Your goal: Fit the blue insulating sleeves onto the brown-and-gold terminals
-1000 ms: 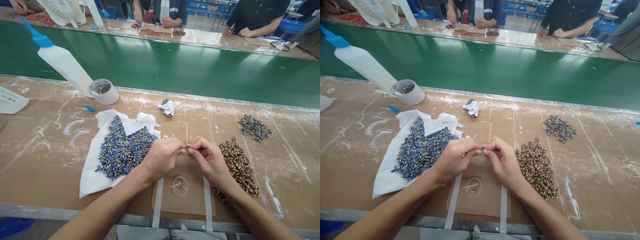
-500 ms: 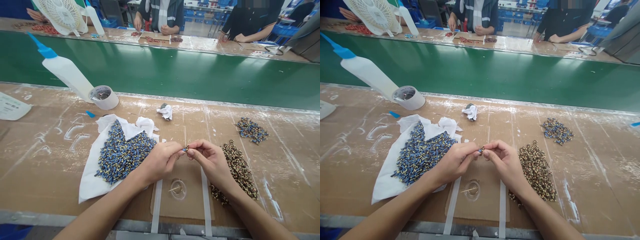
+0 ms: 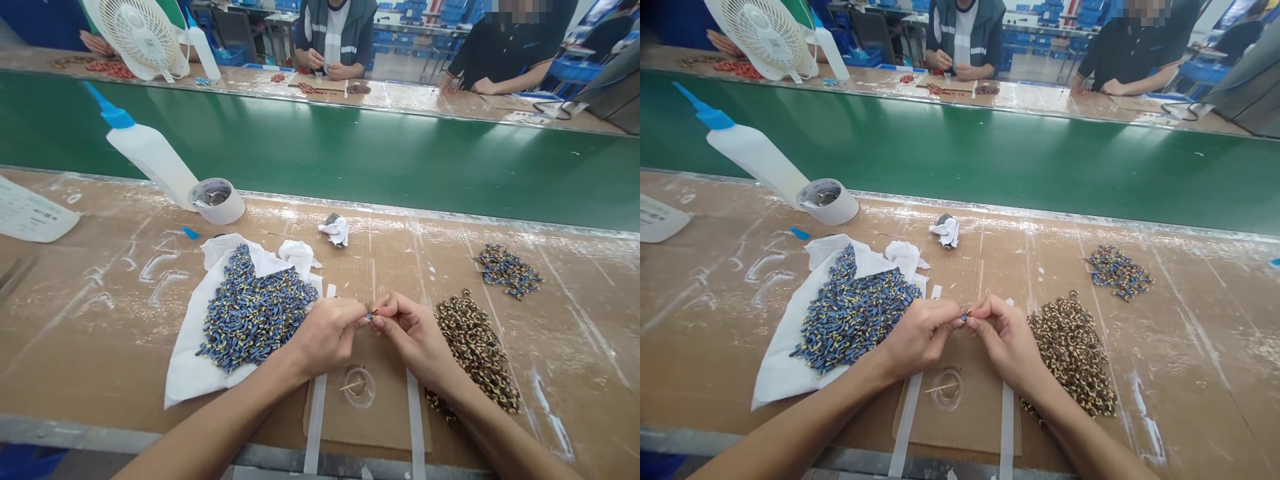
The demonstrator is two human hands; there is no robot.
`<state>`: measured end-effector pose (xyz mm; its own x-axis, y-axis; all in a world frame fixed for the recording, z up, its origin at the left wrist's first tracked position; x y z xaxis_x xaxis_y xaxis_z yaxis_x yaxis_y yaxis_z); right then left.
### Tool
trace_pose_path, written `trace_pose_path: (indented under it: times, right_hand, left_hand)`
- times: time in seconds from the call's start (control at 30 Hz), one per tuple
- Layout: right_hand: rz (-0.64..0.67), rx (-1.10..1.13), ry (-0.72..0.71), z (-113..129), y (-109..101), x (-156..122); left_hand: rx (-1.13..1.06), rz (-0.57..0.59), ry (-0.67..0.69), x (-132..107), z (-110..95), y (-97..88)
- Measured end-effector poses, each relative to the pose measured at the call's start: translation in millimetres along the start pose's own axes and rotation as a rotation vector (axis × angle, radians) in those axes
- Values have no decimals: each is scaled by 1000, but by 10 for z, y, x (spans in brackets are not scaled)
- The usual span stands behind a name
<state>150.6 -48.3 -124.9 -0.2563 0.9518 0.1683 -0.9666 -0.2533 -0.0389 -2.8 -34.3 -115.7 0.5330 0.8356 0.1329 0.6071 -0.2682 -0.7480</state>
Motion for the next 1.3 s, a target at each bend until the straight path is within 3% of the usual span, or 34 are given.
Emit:
trace_pose_path:
  times: [0.5, 0.67, 0.77, 0.9, 0.93, 1.03, 1.17, 1.3]
  right_hand:
    - [37, 14, 41, -55, 16, -42]
    - [-4, -100, -27, 116, -22, 20]
    - [-140, -224, -57, 198, -330, 107]
    - [-618, -462, -88, 159, -1155, 126]
    - [-733, -635, -45, 127, -1359, 101]
    - [-808, -896, 85, 0, -1778, 50]
    - [-865, -1033, 131, -56, -2000, -8]
    - [-916, -1112, 128, -10, -2020, -20]
  left_hand:
    - [58, -11, 15, -8, 2, 30]
    - [30, 50, 10, 46, -37, -163]
    - [24, 31, -122, 60, 11, -486]
    - [194, -140, -359, -14, 206, -943]
    - [261, -125, -419, -44, 271, -998]
    - [393, -8, -555, -140, 451, -1019]
    - [455, 66, -599, -227, 539, -932]
    - [446, 78, -581, -245, 527, -923]
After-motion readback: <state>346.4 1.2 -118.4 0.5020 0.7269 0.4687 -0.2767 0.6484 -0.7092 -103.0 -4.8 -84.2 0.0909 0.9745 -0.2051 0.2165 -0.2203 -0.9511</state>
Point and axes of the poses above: each hand's wrist, its own x-axis towards the middle knuckle, its own y-axis out of the palm, z = x × y, the point moved 3 cm from there along x, towards the middle knuckle, and after that the axes turned 10 degrees about -y, right-handed, at the moved point
